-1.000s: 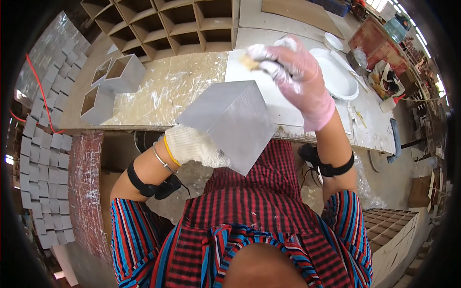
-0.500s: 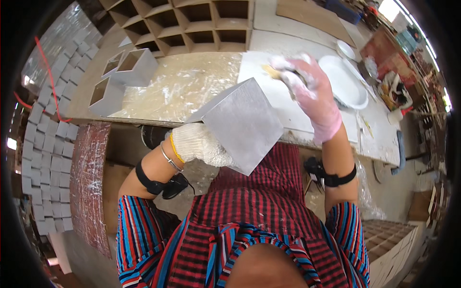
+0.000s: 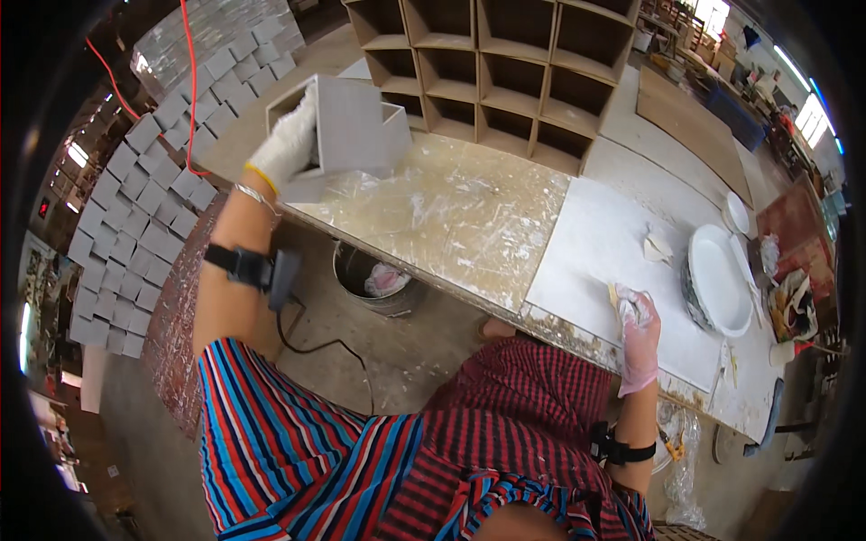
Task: Applying a white finishing paste or adhesive to the surfaces of small rectangular boxes using an applicator pad.
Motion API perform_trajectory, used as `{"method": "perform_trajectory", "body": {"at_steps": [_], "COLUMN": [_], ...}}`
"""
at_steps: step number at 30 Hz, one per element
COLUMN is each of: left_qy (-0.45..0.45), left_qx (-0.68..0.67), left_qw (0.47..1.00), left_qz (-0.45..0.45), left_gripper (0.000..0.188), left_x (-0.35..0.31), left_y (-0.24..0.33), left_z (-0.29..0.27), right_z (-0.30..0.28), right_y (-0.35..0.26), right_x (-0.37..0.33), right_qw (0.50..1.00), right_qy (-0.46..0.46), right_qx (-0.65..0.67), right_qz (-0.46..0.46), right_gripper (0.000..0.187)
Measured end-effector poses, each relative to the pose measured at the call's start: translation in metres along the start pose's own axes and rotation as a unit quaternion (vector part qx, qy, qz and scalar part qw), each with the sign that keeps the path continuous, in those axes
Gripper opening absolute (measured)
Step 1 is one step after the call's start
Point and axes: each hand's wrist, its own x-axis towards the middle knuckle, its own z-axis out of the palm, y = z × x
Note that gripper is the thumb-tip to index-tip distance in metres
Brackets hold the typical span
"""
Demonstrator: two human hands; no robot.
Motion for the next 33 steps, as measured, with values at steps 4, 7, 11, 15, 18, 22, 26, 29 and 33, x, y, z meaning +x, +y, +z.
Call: {"method": "perform_trajectory", "body": {"at_steps": [4, 7, 11, 15, 18, 22, 26, 29, 33], "left_qy": [0.085, 0.104, 0.096, 0.049, 0.045, 0.001, -0.046, -0.009, 0.19], "left_qx": [0.237, 0.283, 0.476, 0.506, 0.45, 0.336, 0.69, 0.678, 0.647], "left_qw": [0.968, 0.953, 0.873, 0.861, 0.889, 0.937, 0.722, 0.734, 0.723], "left_qz": [-0.014, -0.031, 0.046, -0.015, -0.07, -0.094, -0.014, -0.031, 0.151], "left_gripper": [0.064, 0.065, 0.049, 0.042, 0.042, 0.045, 0.037, 0.037, 0.038], "left_x": [0.064, 0.076, 0.133, 0.167, 0.192, 0.24, 0.206, 0.195, 0.163], "left_y": [0.017, 0.034, 0.015, 0.009, -0.003, -0.028, 0.022, 0.039, 0.041], "left_z": [-0.063, -0.068, -0.101, -0.093, -0.101, -0.118, -0.062, -0.052, -0.017], "right_z": [0.007, 0.009, 0.006, 0.012, 0.014, 0.017, 0.021, 0.021, 0.027], "right_y": [0.021, 0.02, 0.007, -0.001, -0.002, -0.007, -0.01, -0.004, -0.005], "right_x": [0.001, 0.002, -0.001, 0.002, 0.006, 0.011, 0.013, 0.013, 0.013], "right_qw": [0.999, 0.999, 0.999, 0.998, 0.998, 0.997, 0.995, 0.994, 0.993], "right_qy": [0.031, 0.033, 0.024, 0.021, 0.008, 0.004, 0.01, 0.004, 0.011], "right_qx": [-0.012, -0.015, -0.022, -0.025, -0.042, -0.072, -0.079, -0.102, -0.116], "right_qz": [0.014, 0.027, 0.025, 0.059, 0.044, 0.04, 0.067, 0.043, 0.019], "right_gripper": [0.024, 0.022, 0.02, 0.019, 0.018, 0.019, 0.02, 0.02, 0.021]}}
